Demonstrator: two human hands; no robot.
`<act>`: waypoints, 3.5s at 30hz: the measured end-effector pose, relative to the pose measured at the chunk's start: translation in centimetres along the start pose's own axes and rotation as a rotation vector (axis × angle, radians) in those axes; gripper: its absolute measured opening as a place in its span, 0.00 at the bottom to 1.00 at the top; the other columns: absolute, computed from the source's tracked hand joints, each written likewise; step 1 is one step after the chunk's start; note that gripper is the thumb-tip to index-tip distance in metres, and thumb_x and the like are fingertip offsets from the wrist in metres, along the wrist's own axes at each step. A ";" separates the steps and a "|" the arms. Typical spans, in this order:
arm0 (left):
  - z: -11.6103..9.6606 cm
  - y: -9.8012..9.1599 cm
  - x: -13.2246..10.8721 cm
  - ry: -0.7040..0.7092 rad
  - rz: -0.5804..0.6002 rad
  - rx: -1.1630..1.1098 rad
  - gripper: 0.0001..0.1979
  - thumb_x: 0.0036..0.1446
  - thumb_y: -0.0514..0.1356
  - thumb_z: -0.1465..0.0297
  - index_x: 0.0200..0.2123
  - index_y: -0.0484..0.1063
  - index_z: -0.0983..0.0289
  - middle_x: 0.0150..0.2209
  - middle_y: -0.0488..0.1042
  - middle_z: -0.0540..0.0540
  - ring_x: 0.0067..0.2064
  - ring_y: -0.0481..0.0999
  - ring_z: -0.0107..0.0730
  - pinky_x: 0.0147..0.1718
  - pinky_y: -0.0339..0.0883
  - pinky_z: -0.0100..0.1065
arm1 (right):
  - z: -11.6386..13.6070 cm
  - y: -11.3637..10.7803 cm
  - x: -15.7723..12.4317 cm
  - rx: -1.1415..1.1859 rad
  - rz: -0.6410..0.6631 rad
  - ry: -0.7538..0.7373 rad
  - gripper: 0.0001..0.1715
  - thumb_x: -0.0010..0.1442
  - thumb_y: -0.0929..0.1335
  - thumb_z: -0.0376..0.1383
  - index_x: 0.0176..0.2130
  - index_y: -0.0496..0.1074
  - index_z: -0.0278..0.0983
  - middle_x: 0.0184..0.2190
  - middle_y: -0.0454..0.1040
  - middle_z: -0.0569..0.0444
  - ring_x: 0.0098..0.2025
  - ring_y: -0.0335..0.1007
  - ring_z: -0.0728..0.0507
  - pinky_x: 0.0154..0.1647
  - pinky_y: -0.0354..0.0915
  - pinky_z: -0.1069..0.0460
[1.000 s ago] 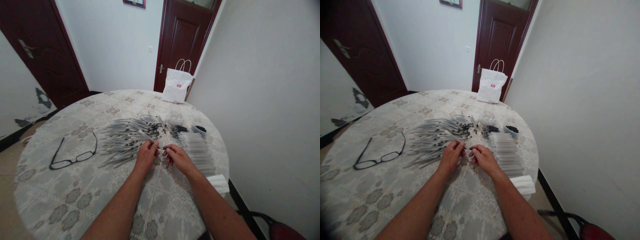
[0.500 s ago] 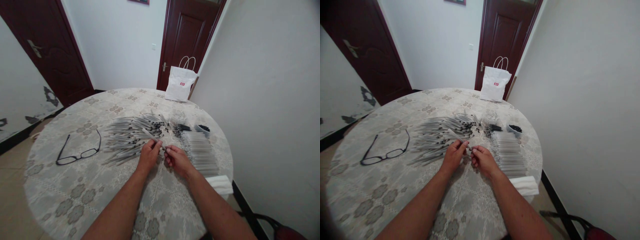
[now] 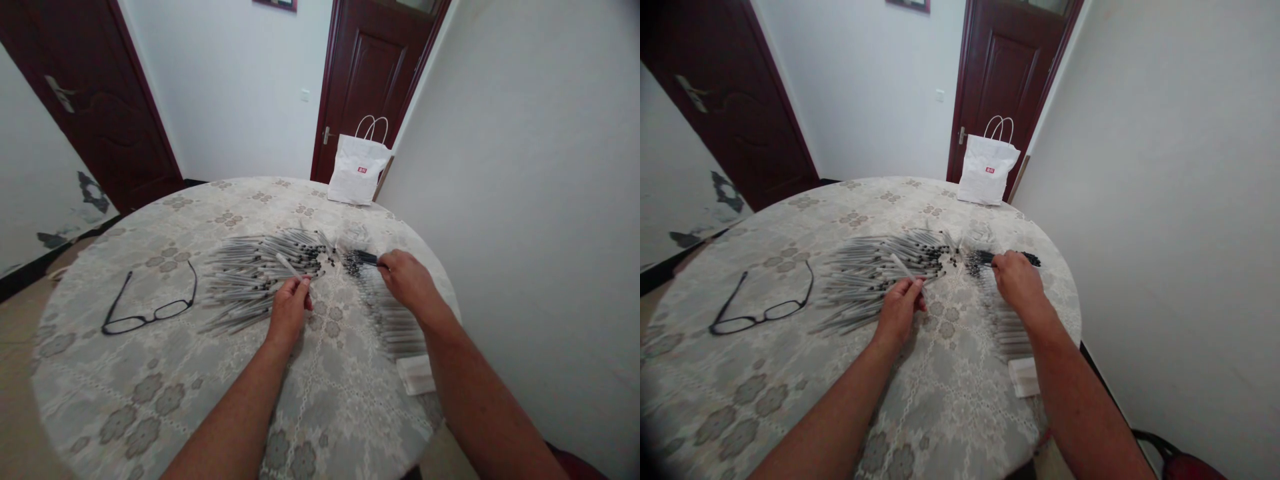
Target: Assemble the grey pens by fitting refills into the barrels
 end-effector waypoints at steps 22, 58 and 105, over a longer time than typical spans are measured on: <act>0.1 3.7 -1.6 0.030 0.376 0.287 0.18 0.61 0.58 0.62 0.50 0.76 0.65 0.30 0.75 0.52 0.24 0.71 0.28 0.26 0.63 0.31 | -3.3 6.1 7.3 -0.311 0.207 0.141 0.18 0.69 0.61 0.30 0.48 0.79 0.30 0.47 0.78 0.33 0.48 0.78 0.36 0.48 0.68 0.48; 1.1 6.6 -5.0 -0.212 0.718 0.006 0.22 0.62 0.59 0.48 0.34 0.67 0.63 0.24 0.57 0.45 0.23 0.52 0.21 0.21 0.45 0.27 | 9.1 5.4 -3.5 1.004 0.185 -0.002 0.11 0.66 0.66 0.41 0.35 0.72 0.38 0.23 0.72 0.60 0.27 0.67 0.49 0.31 0.60 0.55; 0.8 4.0 -2.3 -0.125 0.398 -0.086 0.17 0.51 0.71 0.61 0.39 0.76 0.64 0.33 0.79 0.55 0.36 0.80 0.36 0.44 0.74 0.40 | 8.8 4.1 -6.4 0.588 0.059 -0.136 0.10 0.68 0.67 0.36 0.44 0.78 0.38 0.40 0.81 0.49 0.42 0.76 0.42 0.46 0.65 0.49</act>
Point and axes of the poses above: each hand's wrist, its own x-axis towards the middle knuckle, its own y-axis out of the palm, z = x × y, the point moved 9 cm from there along x, towards the middle knuckle
